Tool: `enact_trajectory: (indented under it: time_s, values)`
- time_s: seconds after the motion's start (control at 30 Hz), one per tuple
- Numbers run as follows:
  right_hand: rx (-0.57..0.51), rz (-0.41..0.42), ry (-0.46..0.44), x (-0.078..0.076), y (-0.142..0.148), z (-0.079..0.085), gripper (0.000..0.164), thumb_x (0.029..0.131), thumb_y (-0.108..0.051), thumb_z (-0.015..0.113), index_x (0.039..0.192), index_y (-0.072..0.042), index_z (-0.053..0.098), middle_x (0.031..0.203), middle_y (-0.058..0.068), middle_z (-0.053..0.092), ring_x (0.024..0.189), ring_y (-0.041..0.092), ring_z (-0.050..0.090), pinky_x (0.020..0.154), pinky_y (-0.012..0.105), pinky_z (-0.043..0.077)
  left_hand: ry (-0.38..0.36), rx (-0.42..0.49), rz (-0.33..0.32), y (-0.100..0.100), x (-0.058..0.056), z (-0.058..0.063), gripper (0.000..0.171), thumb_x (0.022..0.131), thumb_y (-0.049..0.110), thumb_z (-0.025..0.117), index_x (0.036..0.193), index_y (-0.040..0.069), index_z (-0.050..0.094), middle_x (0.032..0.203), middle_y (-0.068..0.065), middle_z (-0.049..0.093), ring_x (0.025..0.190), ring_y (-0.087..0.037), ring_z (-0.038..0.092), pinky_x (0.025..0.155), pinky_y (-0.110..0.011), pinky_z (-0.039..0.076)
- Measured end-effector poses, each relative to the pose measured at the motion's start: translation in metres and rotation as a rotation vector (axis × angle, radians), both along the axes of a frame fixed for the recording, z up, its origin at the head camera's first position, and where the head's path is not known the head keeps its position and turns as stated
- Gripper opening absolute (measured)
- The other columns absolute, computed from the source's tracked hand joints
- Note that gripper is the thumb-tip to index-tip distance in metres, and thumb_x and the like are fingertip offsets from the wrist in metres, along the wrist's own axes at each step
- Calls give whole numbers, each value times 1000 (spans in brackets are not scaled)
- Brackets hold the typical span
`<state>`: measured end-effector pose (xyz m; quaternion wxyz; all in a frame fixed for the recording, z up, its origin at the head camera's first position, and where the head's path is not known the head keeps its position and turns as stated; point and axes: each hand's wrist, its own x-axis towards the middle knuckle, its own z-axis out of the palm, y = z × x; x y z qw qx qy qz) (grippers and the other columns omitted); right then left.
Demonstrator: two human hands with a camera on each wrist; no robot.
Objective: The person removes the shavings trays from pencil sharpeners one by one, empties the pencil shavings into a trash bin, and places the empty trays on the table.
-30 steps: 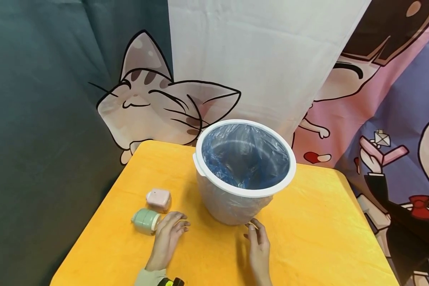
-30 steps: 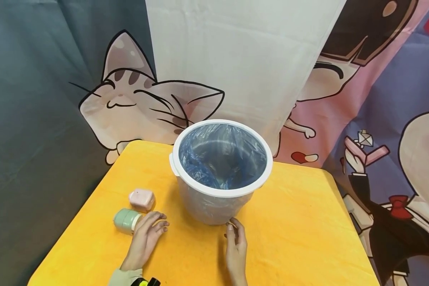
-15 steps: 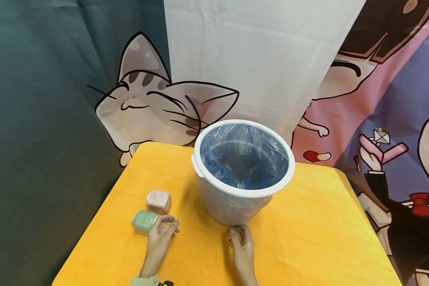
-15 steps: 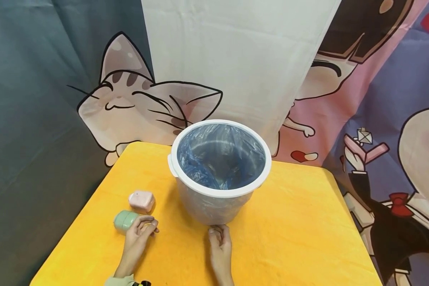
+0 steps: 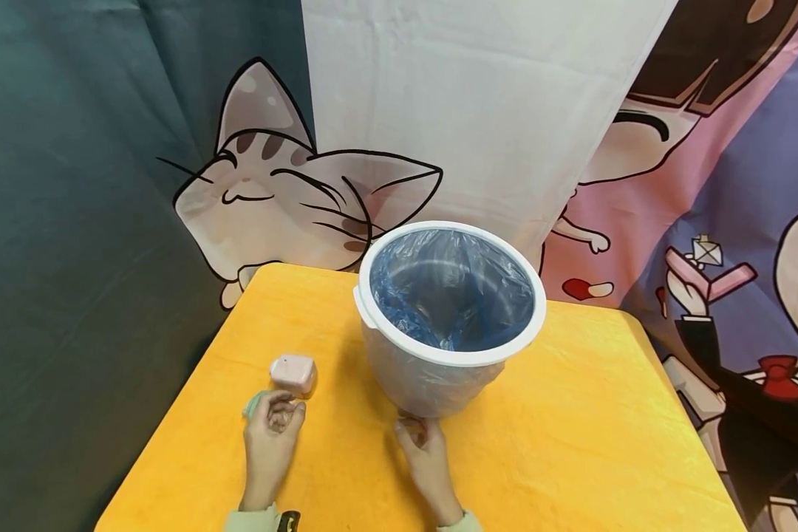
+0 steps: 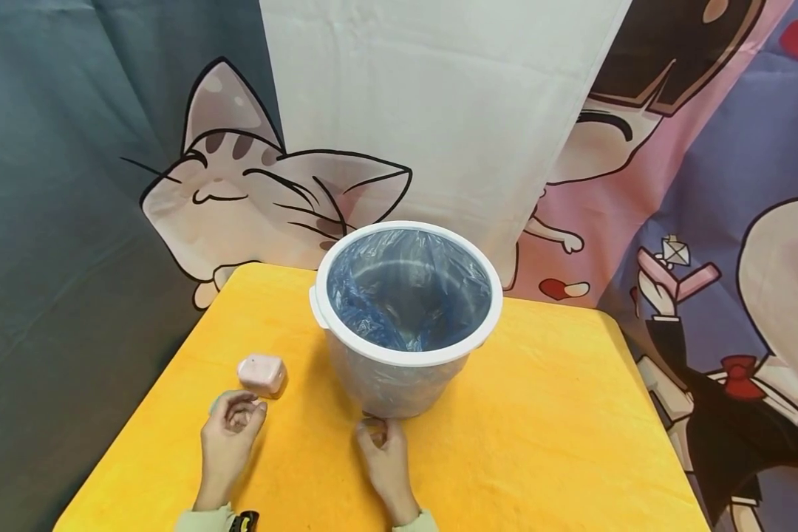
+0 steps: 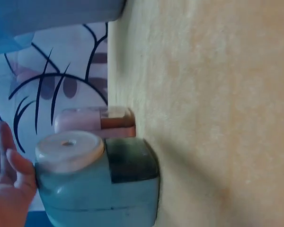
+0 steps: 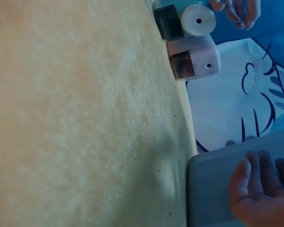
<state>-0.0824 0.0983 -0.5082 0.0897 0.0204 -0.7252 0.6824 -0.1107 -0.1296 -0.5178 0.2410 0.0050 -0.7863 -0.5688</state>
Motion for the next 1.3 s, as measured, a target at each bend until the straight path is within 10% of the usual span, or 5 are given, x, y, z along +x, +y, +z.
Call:
enact_trajectory:
  time_s: [0.3, 0.43, 0.6, 0.9, 1.3]
  values:
    - [54, 65, 10, -10, -12, -10, 27, 79, -5, 55, 106, -4, 49, 100, 14, 51, 88, 31, 49, 68, 30, 39, 48, -75, 223, -24, -17, -46, 34, 70, 17, 67, 102, 12, 56, 101, -3, 51, 93, -19, 40, 69, -33, 32]
    - [104, 87, 13, -13, -18, -12, 27, 80, -7, 55, 106, -6, 48, 98, 8, 53, 87, 30, 49, 67, 31, 40, -90, -170, 321, -28, -21, -54, 58, 63, 37, 69, 115, 21, 48, 114, 3, 41, 98, -23, 30, 65, -40, 24]
    - [140, 155, 18, -16, -24, -11, 25, 81, -9, 54, 106, -9, 48, 99, 10, 53, 89, 30, 49, 67, 32, 41, -266, -216, 340, -22, -16, -44, 88, 54, 52, 69, 128, 26, 30, 122, -3, 30, 100, -27, 23, 67, -41, 23]
    - [174, 193, 18, -21, -34, -10, 25, 80, -12, 56, 104, -13, 50, 96, 10, 53, 83, 23, 51, 65, 30, 43, -444, -228, 328, -9, -8, -13, 92, 61, 38, 70, 133, 16, 17, 123, -17, 24, 98, -39, 26, 72, -52, 21]
    - [161, 312, -106, -22, -47, -18, 30, 76, -11, 60, 104, -13, 48, 97, 13, 53, 79, 20, 53, 63, 28, 42, -400, -165, 342, -14, -10, -17, 78, 61, 35, 71, 126, 11, 34, 119, -14, 33, 94, -33, 37, 68, -47, 35]
